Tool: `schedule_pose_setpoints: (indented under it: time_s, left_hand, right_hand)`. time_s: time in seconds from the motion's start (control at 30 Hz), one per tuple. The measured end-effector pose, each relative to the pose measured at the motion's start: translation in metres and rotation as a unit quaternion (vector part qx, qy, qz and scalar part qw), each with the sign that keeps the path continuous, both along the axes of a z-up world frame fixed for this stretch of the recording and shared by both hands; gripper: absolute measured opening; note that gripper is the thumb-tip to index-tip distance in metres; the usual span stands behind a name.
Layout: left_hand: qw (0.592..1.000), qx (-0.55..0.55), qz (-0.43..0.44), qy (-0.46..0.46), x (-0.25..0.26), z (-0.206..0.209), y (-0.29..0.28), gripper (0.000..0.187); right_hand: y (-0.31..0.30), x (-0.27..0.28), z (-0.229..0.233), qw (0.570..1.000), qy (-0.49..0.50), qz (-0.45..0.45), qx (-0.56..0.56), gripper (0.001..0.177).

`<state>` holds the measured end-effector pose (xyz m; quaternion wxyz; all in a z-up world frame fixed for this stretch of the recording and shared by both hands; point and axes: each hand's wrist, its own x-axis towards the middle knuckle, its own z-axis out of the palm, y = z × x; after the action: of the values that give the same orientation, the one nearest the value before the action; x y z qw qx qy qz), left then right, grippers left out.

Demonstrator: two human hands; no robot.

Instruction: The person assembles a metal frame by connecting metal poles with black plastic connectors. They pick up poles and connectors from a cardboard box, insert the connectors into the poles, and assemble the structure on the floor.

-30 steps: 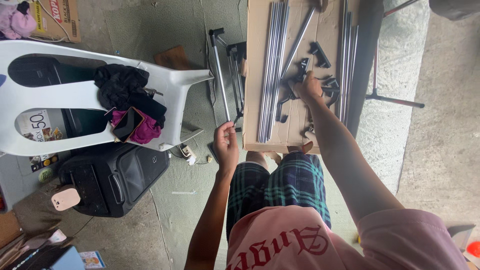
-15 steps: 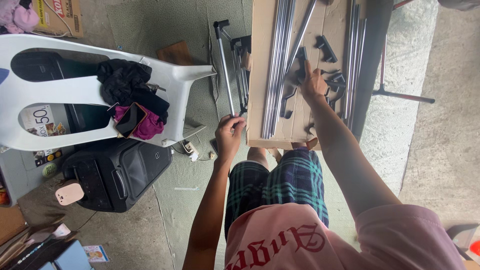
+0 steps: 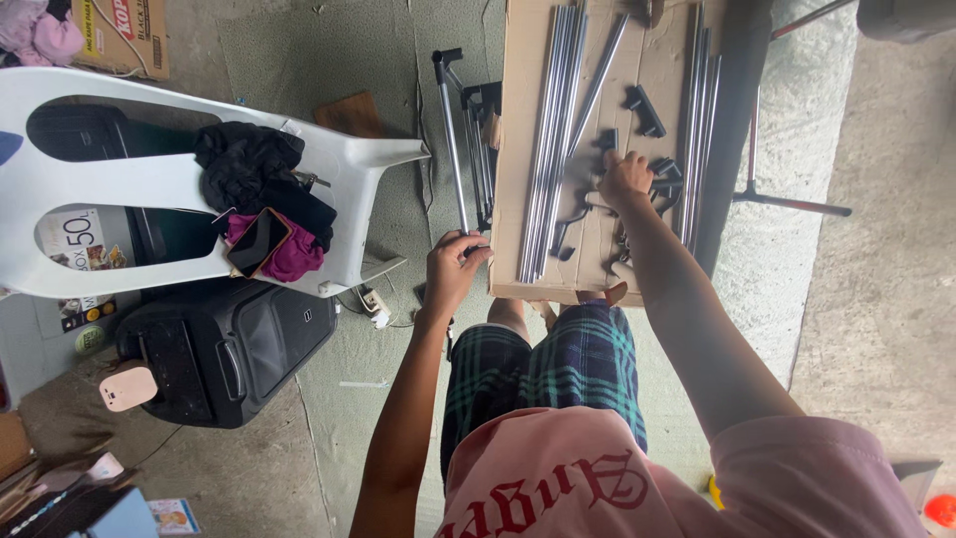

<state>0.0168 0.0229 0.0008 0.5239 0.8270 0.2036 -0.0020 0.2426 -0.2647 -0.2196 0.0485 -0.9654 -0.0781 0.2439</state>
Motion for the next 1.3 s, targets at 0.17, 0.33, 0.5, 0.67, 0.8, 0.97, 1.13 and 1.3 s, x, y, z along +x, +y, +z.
schedule_pose_setpoints:
  time_s: [0.17, 0.33, 0.5, 0.67, 0.8, 0.97, 1.13, 1.3]
  left_hand:
    - [0.998, 0.027, -0.039, -0.044, -0.003, -0.006, 0.006, 0.023]
    - [0.999, -0.007, -0.034, 0.034, 0.001, -0.005, 0.009, 0.022]
    - [0.999, -0.001, -0.046, 0.014, 0.002, -0.009, 0.011, 0.023]
    - [0.987, 0.126, -0.07, -0.078, 0.002, -0.002, 0.013, 0.043]
    - [0.973, 0.169, -0.085, -0.134, 0.003, 0.02, 0.008, 0.043]
    - [0.985, 0.03, -0.078, -0.153, 0.005, 0.003, 0.012, 0.031]
    - [0.977, 0.152, 0.039, -0.147, -0.004, -0.008, 0.025, 0.027]
    - [0.983, 0.105, -0.059, -0.141, -0.021, -0.004, 0.022, 0.034]
  right_hand:
    - [-0.007, -0.011, -0.001, 0.998, -0.013, 0.054, 0.006, 0.035]
    - [-0.009, -0.017, 0.002, 0.996, -0.002, 0.016, 0.088, 0.033]
    - [-0.004, -0.022, 0.076, 0.904, 0.15, -0.088, 0.39, 0.031]
    - [0.007, -0.046, 0.222, 0.852, 0.293, -0.088, 0.425, 0.03]
    - [0.006, -0.055, 0.254, 0.758, 0.435, -0.112, 0.473, 0.034]
    - [0.019, -0.07, 0.239, 0.746, 0.428, -0.094, 0.502, 0.031]
    - [0.062, -0.087, 0.246, 0.826, 0.345, -0.093, 0.437, 0.029]
    - [0.081, -0.103, 0.247, 0.829, 0.353, -0.084, 0.426, 0.031]
